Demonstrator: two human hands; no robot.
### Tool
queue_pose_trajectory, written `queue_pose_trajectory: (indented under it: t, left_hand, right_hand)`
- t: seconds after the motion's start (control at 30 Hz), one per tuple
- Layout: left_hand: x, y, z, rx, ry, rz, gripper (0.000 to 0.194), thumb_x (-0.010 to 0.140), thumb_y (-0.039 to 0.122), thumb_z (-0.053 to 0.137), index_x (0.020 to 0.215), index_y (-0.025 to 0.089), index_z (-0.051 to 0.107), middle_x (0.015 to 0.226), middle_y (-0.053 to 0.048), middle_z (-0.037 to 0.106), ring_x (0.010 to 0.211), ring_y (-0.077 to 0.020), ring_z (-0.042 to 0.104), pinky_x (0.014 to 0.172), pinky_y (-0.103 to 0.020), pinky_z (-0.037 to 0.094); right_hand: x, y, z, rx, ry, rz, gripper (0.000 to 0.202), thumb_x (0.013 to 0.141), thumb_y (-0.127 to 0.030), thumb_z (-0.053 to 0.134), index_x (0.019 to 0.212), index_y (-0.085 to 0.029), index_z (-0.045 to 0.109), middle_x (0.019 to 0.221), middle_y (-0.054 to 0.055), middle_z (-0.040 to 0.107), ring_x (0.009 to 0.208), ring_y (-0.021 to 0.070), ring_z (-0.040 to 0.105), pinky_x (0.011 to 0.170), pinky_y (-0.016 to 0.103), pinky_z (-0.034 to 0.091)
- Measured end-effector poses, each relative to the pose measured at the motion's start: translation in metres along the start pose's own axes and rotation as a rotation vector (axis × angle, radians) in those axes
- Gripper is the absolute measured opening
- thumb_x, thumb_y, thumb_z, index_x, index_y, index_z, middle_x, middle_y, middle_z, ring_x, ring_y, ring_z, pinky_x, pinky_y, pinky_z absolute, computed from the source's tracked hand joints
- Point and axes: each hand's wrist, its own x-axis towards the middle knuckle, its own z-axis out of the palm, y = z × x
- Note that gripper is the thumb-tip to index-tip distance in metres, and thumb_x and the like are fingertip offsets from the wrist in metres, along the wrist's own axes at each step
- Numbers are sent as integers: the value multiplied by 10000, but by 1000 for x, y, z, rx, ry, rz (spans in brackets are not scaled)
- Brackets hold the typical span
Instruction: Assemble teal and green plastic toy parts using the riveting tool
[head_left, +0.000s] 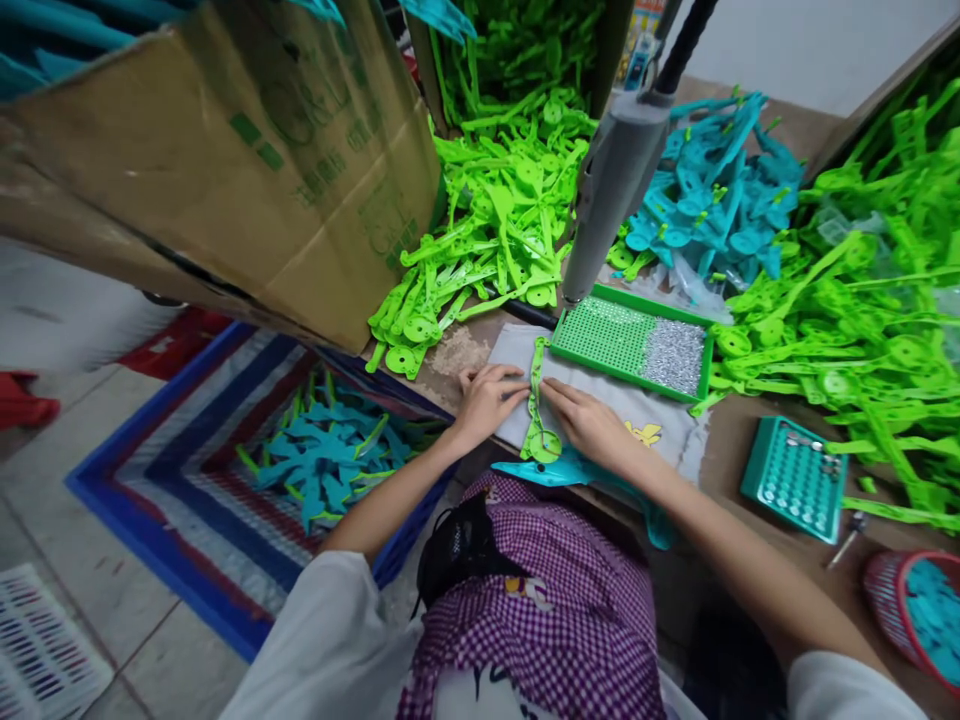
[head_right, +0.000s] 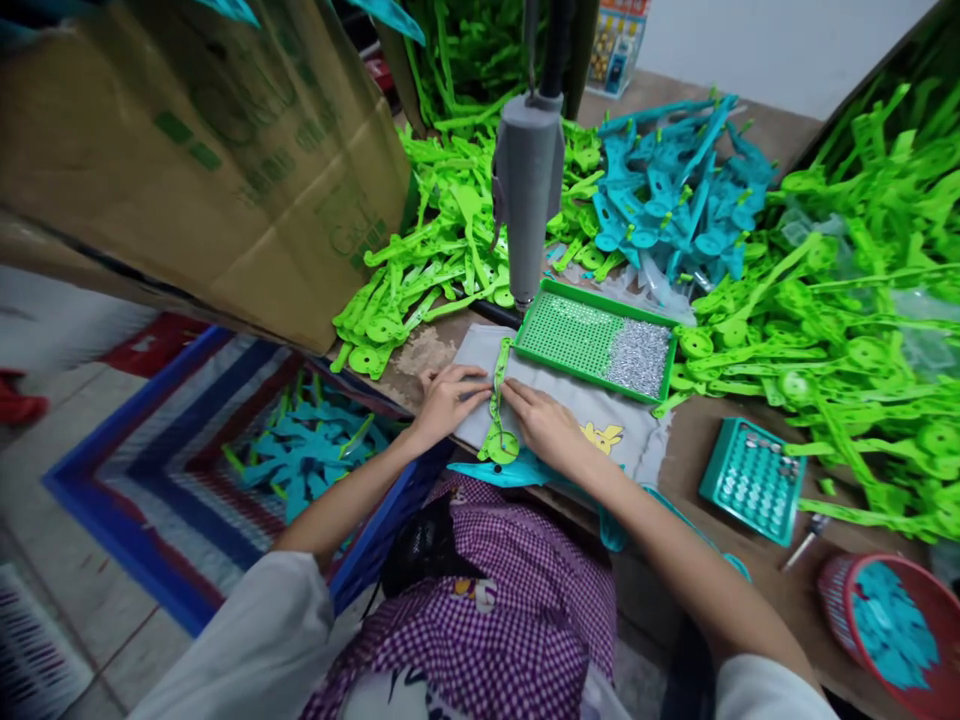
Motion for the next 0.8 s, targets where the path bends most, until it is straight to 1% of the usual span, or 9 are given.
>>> queue_pose_trajectory:
  t: [0.07,0.13,0.2,0.3,0.4,0.5,0.57,0.67,0.8]
  left_hand:
    - [1,2,-1,11,9,-1,151,890,326,605,951,299,741,1154,-18,677,1094,-220,562,971,-460,239]
    - [2,4,-1,31,16,9,155,895,326,597,946,291,740,1161,-28,674,1090,-227,565,998,-481,208]
    - [2,5,-1,56,15,50,156,901,311,587,942,280,735,1165,-32,670,1076,-231,573,1019,-502,179]
    - [1,7,-2,106,6,141,180,925,267,541,973,262,714,1184,-46,656,1064,-241,576,1027,-528,170]
    - [-3,9,-3,169,-18,200,218,937,217,495,1031,242,690,1175,-79,653,1070,-257,566,1021,-525,205]
    - [-10,9,-3,180,-37,230,245,938,192,479,1085,232,671,1148,-90,664,1045,-249,576,1016,-500,223]
    - [-13,7,-3,140,-43,239,256,944,203,473,1113,237,662,1142,-82,670,1016,-235,592,1014,-492,223]
    - [-16,2,-3,95,-60,259,275,950,218,463,1153,251,646,1165,-74,666,1016,-225,599,1012,-489,222]
    - [-16,-5,-1,107,-77,307,321,930,166,469,1199,257,619,1219,-71,644,1068,-221,584,1014,-484,225]
  right_hand:
    - [-1,-1,5,2,2,-6,524,910,-124,382,1432,-167,397,1451,134,448,1285,246,490,1044,436,456]
    - [-1,-2,6,6,3,-17,531,902,-110,376,1429,-170,402,1436,134,467,1283,241,492,1055,441,445]
    - [1,-5,3,-4,3,-22,556,885,-89,370,1434,-177,391,1443,130,459,1267,244,508,1038,447,460]
    - [11,-9,-3,-87,-13,-6,601,853,-42,349,1433,-197,384,1464,115,432,1199,253,560,956,437,518]
    - [25,-13,-8,-190,-37,-11,557,853,-26,346,1365,-207,469,1380,112,519,1075,229,613,866,366,550]
    - [31,-11,-9,-219,-51,-44,461,874,-56,377,1270,-211,553,1268,111,586,1002,211,615,819,314,546]
    - [32,-6,-7,-196,-45,-85,443,881,-60,376,1252,-212,566,1278,111,574,1028,219,599,856,340,532]
    - [32,7,-1,-136,-26,-145,464,881,-48,366,1283,-193,546,1321,123,538,1113,235,569,943,408,494]
    - [35,16,4,-84,-14,-156,467,885,-49,373,1309,-168,531,1300,137,548,1176,229,545,998,445,457]
